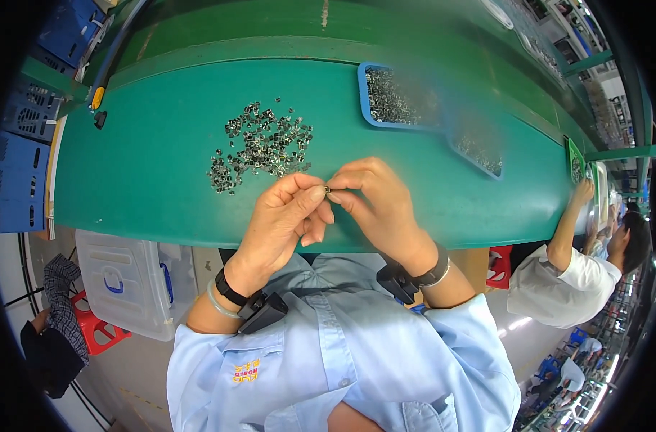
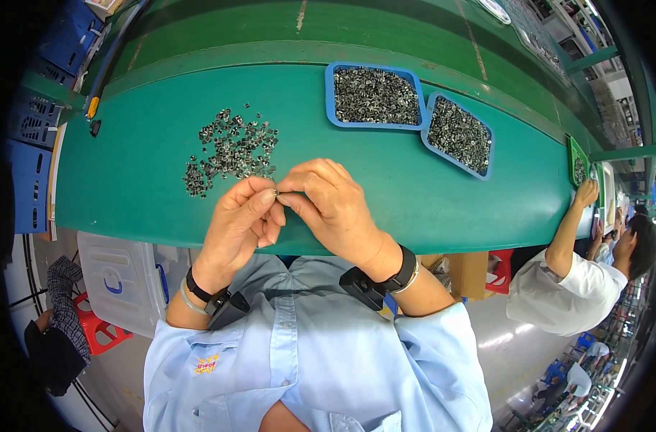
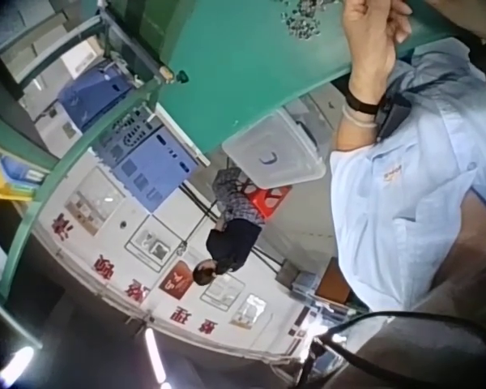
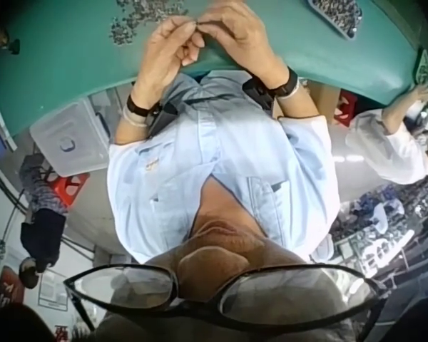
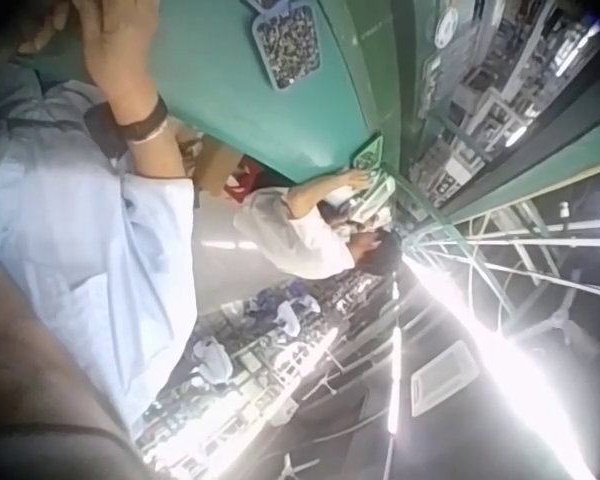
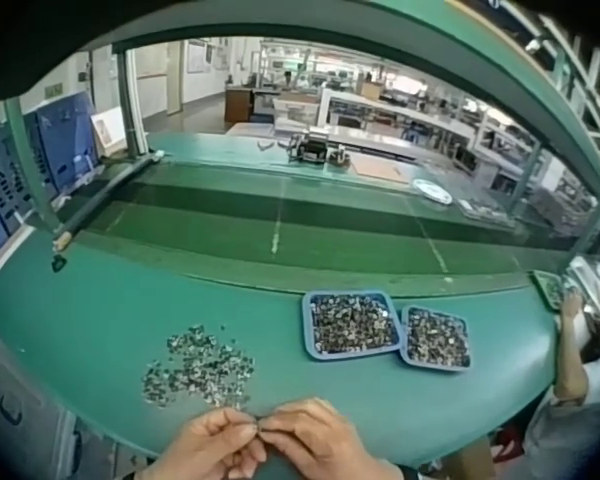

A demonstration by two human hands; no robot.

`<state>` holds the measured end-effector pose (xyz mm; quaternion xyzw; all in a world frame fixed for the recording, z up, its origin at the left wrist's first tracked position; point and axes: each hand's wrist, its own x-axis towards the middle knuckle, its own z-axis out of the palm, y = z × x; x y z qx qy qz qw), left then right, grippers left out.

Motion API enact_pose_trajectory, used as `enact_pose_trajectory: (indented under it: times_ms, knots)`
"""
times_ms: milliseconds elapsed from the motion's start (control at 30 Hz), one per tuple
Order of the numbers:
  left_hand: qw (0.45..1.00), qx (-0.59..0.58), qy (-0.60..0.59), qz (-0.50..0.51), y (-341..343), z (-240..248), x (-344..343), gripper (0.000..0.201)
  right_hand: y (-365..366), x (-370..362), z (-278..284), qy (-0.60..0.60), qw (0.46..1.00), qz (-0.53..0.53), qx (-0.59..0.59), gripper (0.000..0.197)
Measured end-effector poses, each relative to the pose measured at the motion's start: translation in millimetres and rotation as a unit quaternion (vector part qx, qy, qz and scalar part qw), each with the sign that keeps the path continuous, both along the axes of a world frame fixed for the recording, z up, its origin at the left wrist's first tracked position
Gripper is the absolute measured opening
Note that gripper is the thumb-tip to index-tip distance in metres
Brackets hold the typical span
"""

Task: Inspecting and sorting small metal components on an electronics assembly line.

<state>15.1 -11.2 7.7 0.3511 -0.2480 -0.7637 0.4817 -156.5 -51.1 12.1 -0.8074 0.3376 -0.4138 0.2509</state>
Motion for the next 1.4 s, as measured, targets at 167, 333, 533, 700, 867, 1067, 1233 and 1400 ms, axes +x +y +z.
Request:
enact_pose_trajectory:
  times_ms: [167, 333, 533, 700, 867, 1067, 1233, 1400]
  knots:
    - [0.999, 0.015, 0.032, 0.008, 3, 4, -2, 0.017, 3, 1, -2, -0.022, 1.000, -0.001, 0.012, 0.019]
    - [0.999, 0.015, 0.039, 0.026, 5, 5, -7, 0.017, 8, 1, -4, -0.026, 1.000, -0.009, 0.010, 0.021]
    - [0.998, 0.011, 0.051, 0.024, 6, 2, -9, 0.015, 14, 4, -6, -0.044, 0.999, -0.021, 0.013, 0.019]
    - [0.998, 0.004, 0.062, 0.021, 6, -1, -9, 0.015, 19, 5, -9, -0.055, 0.998, -0.029, 0.033, 0.017]
    - [1.000, -0.013, -0.004, 0.004, 3, 3, -3, 0.015, 15, 3, -3, -0.032, 0.999, -0.020, 0.015, 0.018]
    - [0.999, -0.012, -0.035, -0.002, 3, 14, -1, 0.016, 8, -2, 1, 0.007, 0.998, 0.013, -0.056, 0.018]
    - [0.998, 0.001, 0.064, -0.005, 3, 13, -1, 0.017, 11, 1, -5, -0.043, 0.999, 0.012, -0.028, 0.019]
    - [0.996, 0.031, 0.077, -0.023, 4, 10, -1, 0.019, 13, 3, -8, -0.061, 0.998, 0.015, -0.029, 0.019]
